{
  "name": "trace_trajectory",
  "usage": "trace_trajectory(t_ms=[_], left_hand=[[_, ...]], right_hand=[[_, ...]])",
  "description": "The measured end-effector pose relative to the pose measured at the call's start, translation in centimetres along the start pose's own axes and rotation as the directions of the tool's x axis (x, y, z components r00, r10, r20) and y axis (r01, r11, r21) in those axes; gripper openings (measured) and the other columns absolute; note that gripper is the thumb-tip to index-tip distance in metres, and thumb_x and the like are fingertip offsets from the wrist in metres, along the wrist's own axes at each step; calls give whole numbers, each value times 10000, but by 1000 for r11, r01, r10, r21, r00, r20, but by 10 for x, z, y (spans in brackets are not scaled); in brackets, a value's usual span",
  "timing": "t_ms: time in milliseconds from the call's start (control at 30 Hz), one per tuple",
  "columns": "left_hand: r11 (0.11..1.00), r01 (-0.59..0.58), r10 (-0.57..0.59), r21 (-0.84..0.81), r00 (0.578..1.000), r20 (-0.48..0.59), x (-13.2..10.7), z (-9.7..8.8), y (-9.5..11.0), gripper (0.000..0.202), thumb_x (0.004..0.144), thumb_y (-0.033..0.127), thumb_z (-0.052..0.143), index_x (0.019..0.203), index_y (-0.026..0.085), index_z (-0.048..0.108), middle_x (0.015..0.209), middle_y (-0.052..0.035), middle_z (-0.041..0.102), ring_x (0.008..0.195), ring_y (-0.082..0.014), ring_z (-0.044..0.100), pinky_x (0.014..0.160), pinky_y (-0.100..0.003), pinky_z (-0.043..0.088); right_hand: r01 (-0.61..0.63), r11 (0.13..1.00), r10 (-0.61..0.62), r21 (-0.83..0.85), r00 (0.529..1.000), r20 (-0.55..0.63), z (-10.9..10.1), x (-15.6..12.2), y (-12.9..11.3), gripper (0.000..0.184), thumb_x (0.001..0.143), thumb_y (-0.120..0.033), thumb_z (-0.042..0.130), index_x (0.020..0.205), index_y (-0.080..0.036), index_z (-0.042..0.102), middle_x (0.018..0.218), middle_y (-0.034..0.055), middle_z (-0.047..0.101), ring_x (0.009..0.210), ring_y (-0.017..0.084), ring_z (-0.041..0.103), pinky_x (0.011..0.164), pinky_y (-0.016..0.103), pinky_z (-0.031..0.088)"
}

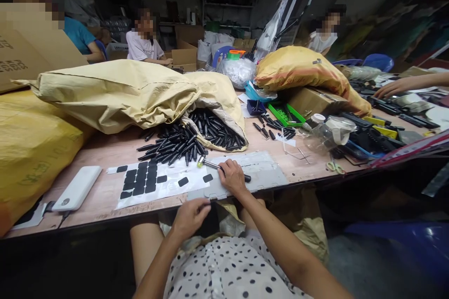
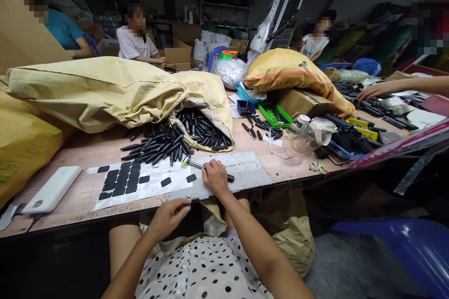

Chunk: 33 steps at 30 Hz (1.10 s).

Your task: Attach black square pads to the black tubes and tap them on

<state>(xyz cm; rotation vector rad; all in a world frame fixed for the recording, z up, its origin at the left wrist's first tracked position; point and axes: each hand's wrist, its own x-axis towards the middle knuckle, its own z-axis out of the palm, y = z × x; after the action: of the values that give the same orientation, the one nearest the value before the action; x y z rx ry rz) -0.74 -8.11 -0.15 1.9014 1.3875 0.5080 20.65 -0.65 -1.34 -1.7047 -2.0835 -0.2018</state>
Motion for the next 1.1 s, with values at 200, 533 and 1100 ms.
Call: trace_trajectory(t_ms=[200,533,1100], left_hand=[[969,239,-154,63,783,-603,74,-66,-5,249,865,319,598,1013,216,770,962,-62,724,742,-201,651,751,-336,538],[836,532,-349,134,704,-619,104,-82,-17,189,862,259,654,1022,211,745,1129,-127,674,1114,-333,637,879,-425,533],[985,-30,99,172,909,-406,75,-35,-30,135,821,320,670,907,259,755,878,-33,705,883,-239,624,820,-356,514]], right_hand=[[16,1000,-15,16,999,-40,1,0,1,130,941,-250,580,958,-222,706,903,67,605,874,222,501,744,316,367],[7,1000,-6,28,1000,-29,4,1,0,129,946,-254,578,966,-226,702,920,69,599,891,225,494,754,320,370],[-41,998,39,40,998,54,3,4,3,140,979,-324,602,1011,-245,713,961,72,629,916,230,519,771,321,404]])
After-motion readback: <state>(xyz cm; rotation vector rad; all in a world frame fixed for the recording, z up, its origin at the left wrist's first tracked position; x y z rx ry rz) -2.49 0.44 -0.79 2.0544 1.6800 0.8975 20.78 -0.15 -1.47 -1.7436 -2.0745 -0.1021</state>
